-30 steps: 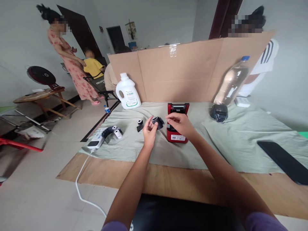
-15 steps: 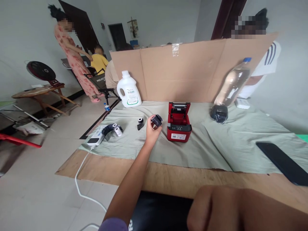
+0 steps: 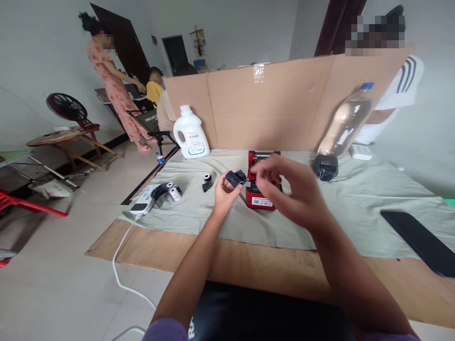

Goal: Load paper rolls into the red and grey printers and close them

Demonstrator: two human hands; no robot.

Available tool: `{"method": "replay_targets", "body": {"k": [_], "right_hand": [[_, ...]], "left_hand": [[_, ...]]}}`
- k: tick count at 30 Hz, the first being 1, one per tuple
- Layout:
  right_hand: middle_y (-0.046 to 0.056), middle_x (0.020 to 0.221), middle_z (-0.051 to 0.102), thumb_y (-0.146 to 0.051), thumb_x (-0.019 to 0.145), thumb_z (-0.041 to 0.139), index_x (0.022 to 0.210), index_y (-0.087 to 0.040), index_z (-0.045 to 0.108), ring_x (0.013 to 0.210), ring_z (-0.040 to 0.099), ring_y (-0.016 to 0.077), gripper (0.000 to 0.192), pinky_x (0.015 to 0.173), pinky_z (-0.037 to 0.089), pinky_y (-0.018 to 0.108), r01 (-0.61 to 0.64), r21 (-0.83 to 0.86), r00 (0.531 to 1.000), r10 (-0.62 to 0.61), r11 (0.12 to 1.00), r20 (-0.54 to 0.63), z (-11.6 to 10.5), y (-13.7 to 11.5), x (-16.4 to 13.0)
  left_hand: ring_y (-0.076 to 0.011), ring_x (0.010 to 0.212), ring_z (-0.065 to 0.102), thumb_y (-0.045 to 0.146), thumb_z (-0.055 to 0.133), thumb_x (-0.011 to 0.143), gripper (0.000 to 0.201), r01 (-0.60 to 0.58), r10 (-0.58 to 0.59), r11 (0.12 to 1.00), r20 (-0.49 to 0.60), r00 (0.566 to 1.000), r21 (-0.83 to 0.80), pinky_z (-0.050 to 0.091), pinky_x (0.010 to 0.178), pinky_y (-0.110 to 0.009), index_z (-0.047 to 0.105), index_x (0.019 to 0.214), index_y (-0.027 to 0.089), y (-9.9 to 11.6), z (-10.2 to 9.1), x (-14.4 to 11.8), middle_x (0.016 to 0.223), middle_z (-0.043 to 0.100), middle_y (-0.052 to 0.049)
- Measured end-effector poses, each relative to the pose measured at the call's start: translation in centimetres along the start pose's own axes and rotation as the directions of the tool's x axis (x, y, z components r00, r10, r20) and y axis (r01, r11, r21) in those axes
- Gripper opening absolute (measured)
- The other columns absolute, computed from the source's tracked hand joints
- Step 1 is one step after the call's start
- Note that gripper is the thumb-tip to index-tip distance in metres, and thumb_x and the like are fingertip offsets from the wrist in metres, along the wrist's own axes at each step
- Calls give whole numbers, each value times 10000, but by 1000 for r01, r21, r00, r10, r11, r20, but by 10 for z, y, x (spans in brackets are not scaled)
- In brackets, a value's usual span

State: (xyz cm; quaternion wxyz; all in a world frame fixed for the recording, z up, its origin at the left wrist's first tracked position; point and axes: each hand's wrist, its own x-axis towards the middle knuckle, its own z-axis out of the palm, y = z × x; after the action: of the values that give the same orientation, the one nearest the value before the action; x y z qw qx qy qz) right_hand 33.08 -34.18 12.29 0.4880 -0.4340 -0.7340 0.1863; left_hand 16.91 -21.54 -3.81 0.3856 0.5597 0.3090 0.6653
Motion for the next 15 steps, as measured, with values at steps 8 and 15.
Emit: {"method": "replay_targets", "body": {"k": [8, 15], "right_hand": [[3, 643, 616, -329, 858, 555, 679, -179, 609, 630, 552, 147, 239, 598, 393, 271, -166, -101, 951, 187, 981, 248, 43, 108, 46], [-19, 589, 580, -266, 836, 552, 635, -194, 553, 584, 516, 135, 214, 566, 329, 268, -251, -100, 954, 264, 963, 143, 47, 108, 44]], "left_hand": [[-176, 825, 692, 517, 865, 606, 681, 72, -60, 988, 94, 994, -137, 605, 697, -293, 558, 1135, 216, 9, 4, -4, 949, 686, -52], [-144, 790, 680, 361, 816, 687, 514, 10, -13, 1000, 150, 989, 20, 558, 734, -250, 572, 1102, 182, 8, 2, -5, 876, 690, -28]]}}
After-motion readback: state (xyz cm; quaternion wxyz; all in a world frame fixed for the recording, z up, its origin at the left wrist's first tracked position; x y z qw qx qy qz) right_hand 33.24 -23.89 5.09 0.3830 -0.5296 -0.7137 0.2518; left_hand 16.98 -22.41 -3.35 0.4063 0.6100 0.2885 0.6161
